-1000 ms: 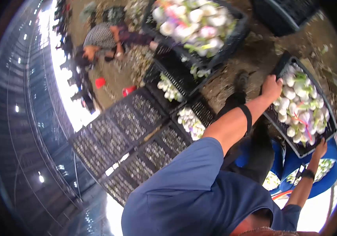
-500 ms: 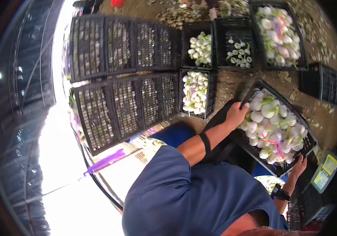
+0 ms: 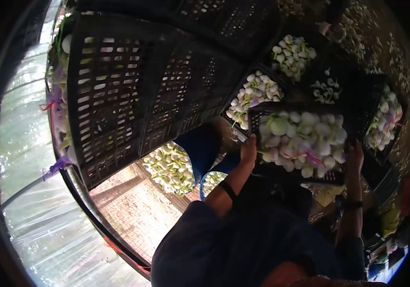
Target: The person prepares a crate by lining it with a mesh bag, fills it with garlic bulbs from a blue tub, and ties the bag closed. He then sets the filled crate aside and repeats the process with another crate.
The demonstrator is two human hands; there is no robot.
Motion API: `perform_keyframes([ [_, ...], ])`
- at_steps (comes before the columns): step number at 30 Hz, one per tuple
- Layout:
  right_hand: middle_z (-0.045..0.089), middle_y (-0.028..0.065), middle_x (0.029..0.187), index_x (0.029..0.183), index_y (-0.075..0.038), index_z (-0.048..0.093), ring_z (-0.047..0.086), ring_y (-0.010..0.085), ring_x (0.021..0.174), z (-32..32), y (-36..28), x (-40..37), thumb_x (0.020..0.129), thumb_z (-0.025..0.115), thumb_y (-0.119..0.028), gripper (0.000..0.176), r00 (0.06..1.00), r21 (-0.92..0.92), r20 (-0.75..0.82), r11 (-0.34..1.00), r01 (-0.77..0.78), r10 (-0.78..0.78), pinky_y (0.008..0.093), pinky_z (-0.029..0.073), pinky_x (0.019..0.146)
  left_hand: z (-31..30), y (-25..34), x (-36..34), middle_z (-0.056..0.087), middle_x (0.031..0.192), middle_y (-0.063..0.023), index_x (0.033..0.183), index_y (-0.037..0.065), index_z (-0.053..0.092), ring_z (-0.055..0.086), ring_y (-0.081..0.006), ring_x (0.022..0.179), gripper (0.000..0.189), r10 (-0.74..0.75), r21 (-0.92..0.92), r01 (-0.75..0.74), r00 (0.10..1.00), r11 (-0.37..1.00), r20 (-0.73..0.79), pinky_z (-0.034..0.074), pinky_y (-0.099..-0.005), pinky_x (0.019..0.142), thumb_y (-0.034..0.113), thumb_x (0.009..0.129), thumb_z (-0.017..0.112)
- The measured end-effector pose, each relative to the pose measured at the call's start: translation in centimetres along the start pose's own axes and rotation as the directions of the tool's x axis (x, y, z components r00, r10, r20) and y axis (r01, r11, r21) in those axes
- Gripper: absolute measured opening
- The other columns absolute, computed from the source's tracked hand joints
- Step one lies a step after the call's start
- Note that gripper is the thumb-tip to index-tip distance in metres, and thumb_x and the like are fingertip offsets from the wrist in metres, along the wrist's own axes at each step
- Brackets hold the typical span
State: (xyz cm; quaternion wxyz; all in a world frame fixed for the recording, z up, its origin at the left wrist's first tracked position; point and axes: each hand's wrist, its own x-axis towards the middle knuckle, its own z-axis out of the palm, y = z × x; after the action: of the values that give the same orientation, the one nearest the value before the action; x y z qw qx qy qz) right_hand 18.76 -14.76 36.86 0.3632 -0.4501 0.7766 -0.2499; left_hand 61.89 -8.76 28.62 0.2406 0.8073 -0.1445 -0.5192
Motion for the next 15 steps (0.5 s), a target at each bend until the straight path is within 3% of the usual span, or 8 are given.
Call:
perform_keyframes([
  [1,0.06,0.0117,0.117,0.126,0.003,0.051,0.056,0.0165,0.104,2.4,-2.6,1.9,0.088,0.046,-0.007,0.04,0.996,0.045,0.087,0.999,0.023,-0.027,0.0288,0.042,0.092,-1.6,-0.2,1.2,0.062,0.094,-0.0149,0.117,-0.003,0.055,0.058,-0.0283,0.084,0.055,-0.054,-0.099,0.052,0.998,0.994,-0.017,0.044,-0.0367,0.077,0.046,0.094,0.047],
  [2,0.061,0.0099,0.117,0.128,0.002,0.05,0.055,0.0134,0.104,5.0,-6.0,3.8,0.088,0.048,-0.005,0.041,0.981,0.077,0.168,0.991,-0.113,0.099,0.0271,0.042,0.091,-3.0,-0.4,2.3,0.062,0.092,-0.0123,0.118,-0.002,0.055,0.057,-0.0258,0.081,0.053,-0.111,-0.197,0.104,0.993,0.975,-0.028,0.044,-0.0338,0.076,0.045,0.095,0.045],
  [4,0.061,0.0084,0.116,0.13,-0.002,0.05,0.053,0.0111,0.103,10.2,-9.6,7.0,0.087,0.05,-0.002,0.043,0.967,0.046,0.254,0.999,-0.024,0.012,0.0262,0.042,0.09,-4.8,-0.3,3.3,0.061,0.093,-0.0099,0.12,0.0,0.055,0.055,-0.0239,0.08,0.052,-0.144,-0.306,0.102,0.982,0.946,-0.118,0.044,-0.0325,0.076,0.044,0.096,0.043],
  [5,0.061,0.0099,0.118,0.13,-0.003,0.05,0.055,0.0134,0.104,12.7,-10.0,9.1,0.087,0.051,-0.004,0.044,0.946,-0.068,0.311,0.991,0.115,-0.089,0.0275,0.042,0.091,-5.6,-0.1,3.5,0.06,0.094,-0.0076,0.121,0.001,0.055,0.053,-0.0221,0.08,0.051,-0.166,-0.39,0.072,0.963,0.918,-0.212,0.044,-0.0312,0.076,0.044,0.097,0.042],
  [6,0.062,0.0154,0.116,0.13,-0.006,0.051,0.059,0.02,0.106,15.7,-10.5,10.7,0.086,0.052,-0.007,0.044,0.958,-0.143,0.283,0.986,0.084,-0.041,0.0308,0.043,0.09,-6.4,0.4,3.6,0.06,0.115,-0.0086,0.123,0.002,0.054,0.059,-0.0206,0.098,0.056,-0.202,-0.559,0.071,0.964,0.826,-0.175,0.047,-0.0336,0.083,0.049,0.094,0.045],
  [8,0.062,0.021,0.112,0.131,-0.016,0.052,0.058,0.0352,0.108,21.1,-11.7,13.6,0.088,0.052,-0.013,0.043,0.931,-0.212,0.362,0.97,0.119,-0.035,0.0384,0.044,0.09,-7.3,-1.7,6.0,0.059,0.117,-0.0082,0.127,0.001,0.049,0.059,-0.0226,0.102,0.059,-0.26,-0.694,0.066,0.949,0.717,-0.178,0.047,-0.0347,0.086,0.05,0.095,0.043],
  [11,0.06,0.0213,0.116,0.129,-0.013,0.053,0.057,0.0375,0.108,26.2,-18.9,14.8,0.088,0.056,-0.016,0.041,0.898,-0.315,0.439,0.929,0.196,-0.041,0.0417,0.043,0.089,-8.4,-3.4,9.0,0.059,0.12,-0.008,0.13,0.002,0.046,0.06,-0.0241,0.102,0.059,-0.331,-0.698,0.092,0.919,0.71,-0.215,0.049,-0.036,0.084,0.05,0.096,0.04],
  [15,0.059,0.0227,0.115,0.131,-0.012,0.05,0.056,0.0399,0.107,34.2,-15.7,18.6,0.088,0.055,-0.015,0.043,0.868,-0.172,0.467,0.945,0.277,-0.169,0.0436,0.045,0.088,-9.0,-4.6,12.2,0.053,0.128,-0.0139,0.135,-0.002,0.042,0.053,-0.0248,0.113,0.065,-0.339,-0.648,0.138,0.92,0.749,-0.196,0.043,-0.0344,0.093,0.05,0.096,0.038],
])
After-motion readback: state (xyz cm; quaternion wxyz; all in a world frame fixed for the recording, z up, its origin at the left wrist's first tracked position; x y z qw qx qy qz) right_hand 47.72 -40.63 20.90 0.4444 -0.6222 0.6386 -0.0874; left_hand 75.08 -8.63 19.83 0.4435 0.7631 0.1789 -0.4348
